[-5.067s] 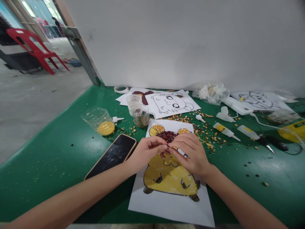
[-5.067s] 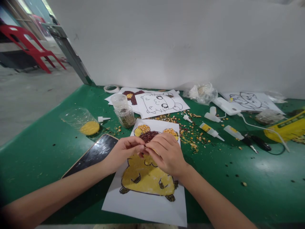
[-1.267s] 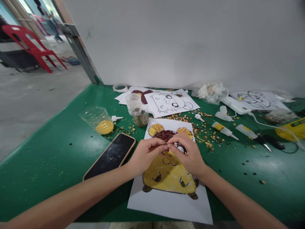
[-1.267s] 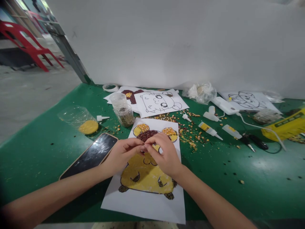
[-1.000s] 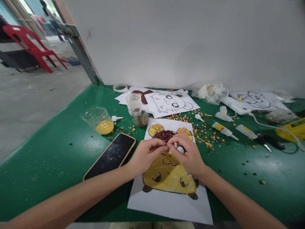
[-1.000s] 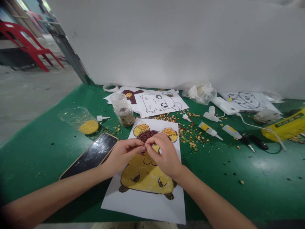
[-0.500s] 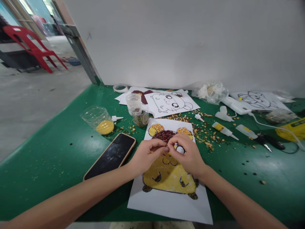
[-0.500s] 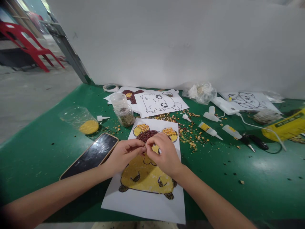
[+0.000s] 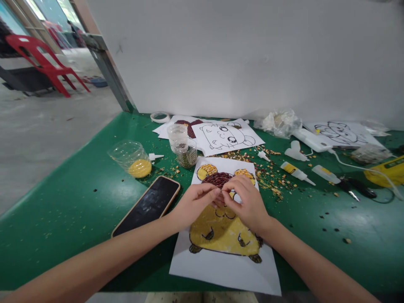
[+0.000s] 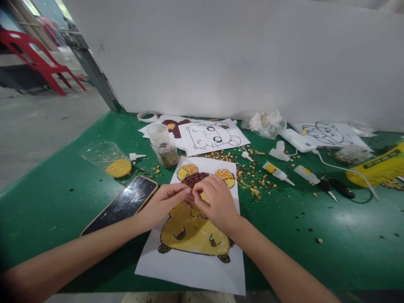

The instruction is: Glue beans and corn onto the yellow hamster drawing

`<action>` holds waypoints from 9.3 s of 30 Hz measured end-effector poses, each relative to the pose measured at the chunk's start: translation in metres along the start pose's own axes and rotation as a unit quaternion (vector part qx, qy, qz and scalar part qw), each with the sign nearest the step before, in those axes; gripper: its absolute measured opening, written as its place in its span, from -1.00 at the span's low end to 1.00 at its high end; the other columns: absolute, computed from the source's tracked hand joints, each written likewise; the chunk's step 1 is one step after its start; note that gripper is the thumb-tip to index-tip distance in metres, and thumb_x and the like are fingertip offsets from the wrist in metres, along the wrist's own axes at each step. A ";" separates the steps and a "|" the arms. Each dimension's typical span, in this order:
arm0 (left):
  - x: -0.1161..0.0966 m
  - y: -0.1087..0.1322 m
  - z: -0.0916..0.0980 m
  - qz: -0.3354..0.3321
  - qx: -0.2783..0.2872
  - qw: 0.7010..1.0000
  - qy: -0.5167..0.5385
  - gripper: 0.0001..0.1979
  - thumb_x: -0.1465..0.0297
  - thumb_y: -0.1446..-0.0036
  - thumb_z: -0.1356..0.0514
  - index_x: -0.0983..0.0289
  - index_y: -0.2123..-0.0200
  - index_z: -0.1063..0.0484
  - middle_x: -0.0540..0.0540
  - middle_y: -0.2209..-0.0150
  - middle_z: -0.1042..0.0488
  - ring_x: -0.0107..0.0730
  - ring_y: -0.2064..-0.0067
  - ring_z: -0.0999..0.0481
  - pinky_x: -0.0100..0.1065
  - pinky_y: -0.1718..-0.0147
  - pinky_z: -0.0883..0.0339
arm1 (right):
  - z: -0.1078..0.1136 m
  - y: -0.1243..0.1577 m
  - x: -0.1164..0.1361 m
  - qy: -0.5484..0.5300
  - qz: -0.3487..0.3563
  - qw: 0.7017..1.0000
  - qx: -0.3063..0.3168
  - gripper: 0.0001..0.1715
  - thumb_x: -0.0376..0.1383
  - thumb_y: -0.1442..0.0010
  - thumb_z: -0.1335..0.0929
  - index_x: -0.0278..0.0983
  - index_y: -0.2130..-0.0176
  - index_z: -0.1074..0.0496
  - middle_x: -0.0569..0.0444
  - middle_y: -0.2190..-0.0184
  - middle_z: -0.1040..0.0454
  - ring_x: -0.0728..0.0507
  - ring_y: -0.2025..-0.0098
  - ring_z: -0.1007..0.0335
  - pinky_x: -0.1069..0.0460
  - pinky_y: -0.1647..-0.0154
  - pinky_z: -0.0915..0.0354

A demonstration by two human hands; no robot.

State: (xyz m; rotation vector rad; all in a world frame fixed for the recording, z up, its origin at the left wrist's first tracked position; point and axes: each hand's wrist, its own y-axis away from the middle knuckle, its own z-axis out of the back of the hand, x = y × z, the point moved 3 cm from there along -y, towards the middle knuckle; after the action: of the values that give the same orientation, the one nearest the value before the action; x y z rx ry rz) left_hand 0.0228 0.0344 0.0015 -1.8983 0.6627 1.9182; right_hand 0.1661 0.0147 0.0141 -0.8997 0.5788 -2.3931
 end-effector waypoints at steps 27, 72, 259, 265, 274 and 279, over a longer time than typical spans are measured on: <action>0.005 0.002 0.001 -0.030 0.012 0.997 -0.065 -0.74 0.42 -0.17 0.01 0.32 0.46 -0.42 0.00 0.47 -0.44 -0.45 0.38 -0.45 -0.43 0.33 -0.33 | -0.002 0.001 0.000 -0.030 -0.032 0.998 0.037 -0.89 -0.35 -0.20 -0.24 -0.25 0.39 -0.29 0.08 0.39 -0.37 -0.09 0.28 -0.25 0.00 0.22 -0.17; 0.003 0.004 0.002 -0.054 0.007 0.986 -0.159 -0.72 0.39 -0.19 0.03 0.34 0.42 -0.43 0.03 0.44 -0.44 -0.43 0.36 -0.42 -0.44 0.33 -0.28 | -0.005 0.002 -0.004 -0.139 -0.119 0.982 0.055 -0.86 -0.33 -0.22 -0.23 -0.25 0.39 -0.31 0.11 0.40 -0.35 -0.04 0.30 -0.25 0.06 0.25 -0.16; 0.001 0.004 0.002 -0.025 -0.024 0.984 -0.174 -0.69 0.36 -0.17 0.00 0.34 0.45 -0.48 0.04 0.47 -0.49 -0.43 0.41 -0.43 -0.47 0.42 -0.27 | 0.002 0.003 -0.005 -0.079 -0.037 0.996 0.021 -0.83 -0.33 -0.19 -0.27 -0.23 0.39 -0.43 0.12 0.43 -0.50 -0.04 0.36 -0.34 0.03 0.27 -0.23; 0.001 0.004 0.001 -0.020 -0.027 0.987 -0.158 -0.70 0.39 -0.17 0.01 0.35 0.48 -0.46 0.01 0.49 -0.47 -0.44 0.41 -0.42 -0.48 0.42 -0.26 | 0.000 0.001 -0.001 -0.073 -0.056 0.996 0.019 -0.84 -0.38 -0.17 -0.27 -0.25 0.42 -0.40 0.11 0.47 -0.46 -0.05 0.37 -0.31 0.03 0.29 -0.19; 0.004 0.003 0.000 -0.019 -0.017 0.991 -0.133 -0.70 0.34 -0.18 0.00 0.33 0.44 -0.46 0.01 0.45 -0.47 -0.43 0.39 -0.43 -0.47 0.39 -0.29 | -0.001 0.002 -0.003 -0.051 -0.047 0.997 0.016 -0.82 -0.35 -0.20 -0.23 -0.25 0.39 -0.39 0.07 0.44 -0.45 -0.08 0.34 -0.30 0.00 0.27 -0.20; 0.005 0.002 0.001 -0.028 -0.012 0.993 -0.118 -0.68 0.30 -0.20 0.00 0.34 0.41 -0.47 0.05 0.41 -0.49 -0.41 0.35 -0.44 -0.46 0.37 -0.31 | 0.002 0.003 -0.004 -0.082 -0.038 0.996 0.007 -0.84 -0.34 -0.21 -0.24 -0.26 0.34 -0.41 0.07 0.40 -0.47 -0.07 0.32 -0.33 0.02 0.24 -0.22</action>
State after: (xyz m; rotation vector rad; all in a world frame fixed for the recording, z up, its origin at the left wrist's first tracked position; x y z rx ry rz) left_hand 0.0204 0.0331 -0.0037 -1.6493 0.5116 2.0783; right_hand 0.1709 0.0144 0.0117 -1.1176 0.4729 -2.3577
